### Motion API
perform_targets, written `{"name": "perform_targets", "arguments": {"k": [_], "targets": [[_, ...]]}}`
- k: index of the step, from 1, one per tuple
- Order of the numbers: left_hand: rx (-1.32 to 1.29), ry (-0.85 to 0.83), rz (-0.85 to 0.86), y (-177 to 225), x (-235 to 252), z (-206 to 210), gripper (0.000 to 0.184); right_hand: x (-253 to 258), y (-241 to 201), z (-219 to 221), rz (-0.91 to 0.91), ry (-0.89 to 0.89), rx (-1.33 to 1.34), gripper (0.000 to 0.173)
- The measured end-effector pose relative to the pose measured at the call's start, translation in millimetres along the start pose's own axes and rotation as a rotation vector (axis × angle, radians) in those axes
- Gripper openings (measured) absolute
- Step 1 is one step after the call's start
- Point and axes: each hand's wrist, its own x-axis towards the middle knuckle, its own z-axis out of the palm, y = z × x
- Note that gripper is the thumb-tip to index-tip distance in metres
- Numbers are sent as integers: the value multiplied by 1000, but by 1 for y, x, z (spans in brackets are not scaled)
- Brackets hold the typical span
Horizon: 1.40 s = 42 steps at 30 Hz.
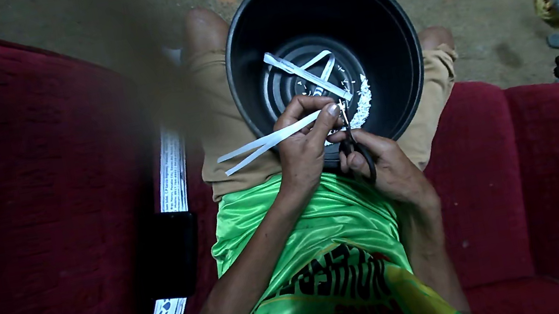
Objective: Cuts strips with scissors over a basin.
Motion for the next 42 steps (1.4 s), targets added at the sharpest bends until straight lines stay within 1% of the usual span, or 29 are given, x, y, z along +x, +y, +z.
{"name": "perform_targets", "arguments": {"k": [5, 15, 17, 19, 21, 23, 26, 28, 35, 39, 42], "targets": [[15, -8, -35, 4, -3, 2, 5, 1, -1, 1, -3, 14, -57, 52], [3, -15, -10, 0, -1, 2, 6, 3, 0, 0, -21, 26, -78, 46], [-3, -13, -7, 0, -1, 2, 6, 3, -1, 1, -18, 38, -77, 42], [7, -15, -11, 2, -3, 2, 6, 3, -3, 1, -22, 56, -62, 35], [44, -13, -39, 7, -8, 4, 6, 2, -3, 2, -29, 65, -29, 30], [65, -6, -54, 9, -8, 4, 6, 1, -2, 1, -15, 46, -7, 35], [18, 1, -29, 3, -3, 2, 5, 0, 1, 0, 4, 4, -30, 52], [-4, 2, -25, 1, 0, 2, 5, 1, 1, 1, -1, 1, -38, 55], [66, -6, -57, 7, -8, 5, 5, 2, -4, 1, -11, 20, -77, 46], [-6, -5, -14, 0, -2, 2, 6, 3, -3, 1, -22, 24, -85, 43], [-5, -1, -12, 0, -2, 3, 6, 3, -3, 0, -30, 17, -86, 44]]}}
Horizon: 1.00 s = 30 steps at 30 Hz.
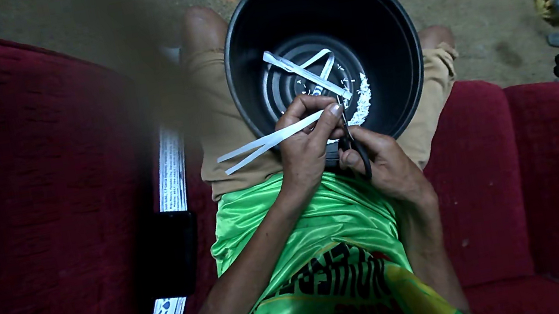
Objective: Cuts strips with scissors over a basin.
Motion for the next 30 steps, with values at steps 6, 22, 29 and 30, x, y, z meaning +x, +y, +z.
{"name": "perform_targets", "arguments": {"k": [6, 22, 29, 30], "targets": [[59, -10, -28, 6, -7, 2, 7, 0, -1, 0, -8, 10, -16, 41], [44, -64, -3, 2, 3, -10, 8, -1, 2, -2, 15, 42, 79, 39], [67, -58, -49, 11, -3, -8, 9, -2, 1, -2, 55, 47, 95, 35], [70, -54, -52, 11, -3, -8, 9, -3, 0, -2, 58, 47, 98, 34]]}}
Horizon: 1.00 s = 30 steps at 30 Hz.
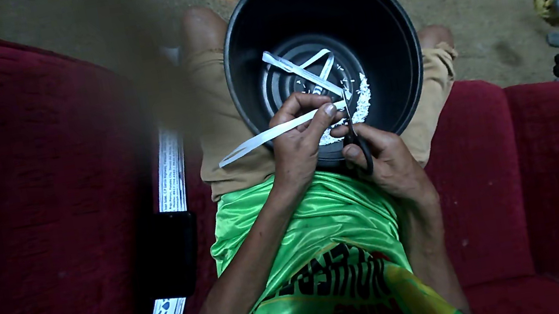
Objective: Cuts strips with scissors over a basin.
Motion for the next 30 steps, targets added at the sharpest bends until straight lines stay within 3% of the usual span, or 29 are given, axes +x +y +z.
{"name": "perform_targets", "arguments": {"k": [7, 12, 30], "targets": [[-96, 7, 22, -5, 6, -2, 8, -3, 6, -3, -5, -76, -26, 59], [-27, 0, -30, 2, -1, 1, 10, 0, 4, -3, -11, -61, -43, 51], [-83, 2, 42, -9, 7, -2, 7, 0, 2, -1, -13, -17, 8, 37]]}}
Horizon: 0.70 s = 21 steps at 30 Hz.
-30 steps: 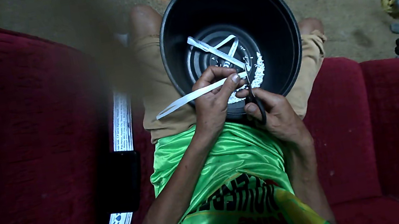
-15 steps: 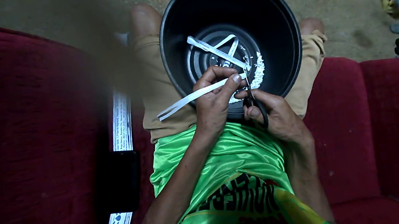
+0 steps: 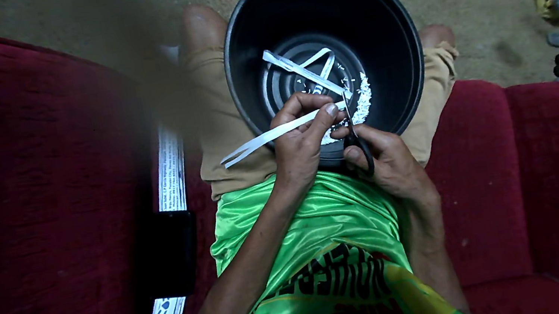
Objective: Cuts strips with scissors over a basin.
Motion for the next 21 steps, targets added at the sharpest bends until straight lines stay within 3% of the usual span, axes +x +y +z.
{"name": "perform_targets", "arguments": {"k": [6, 21], "targets": [[11, 14, -5, 1, 0, 0, 6, 0, 3, -1, 5, -61, -52, 55], [68, 10, -37, 7, -8, 5, 7, 0, 1, 0, -10, -3, -25, 36]]}}
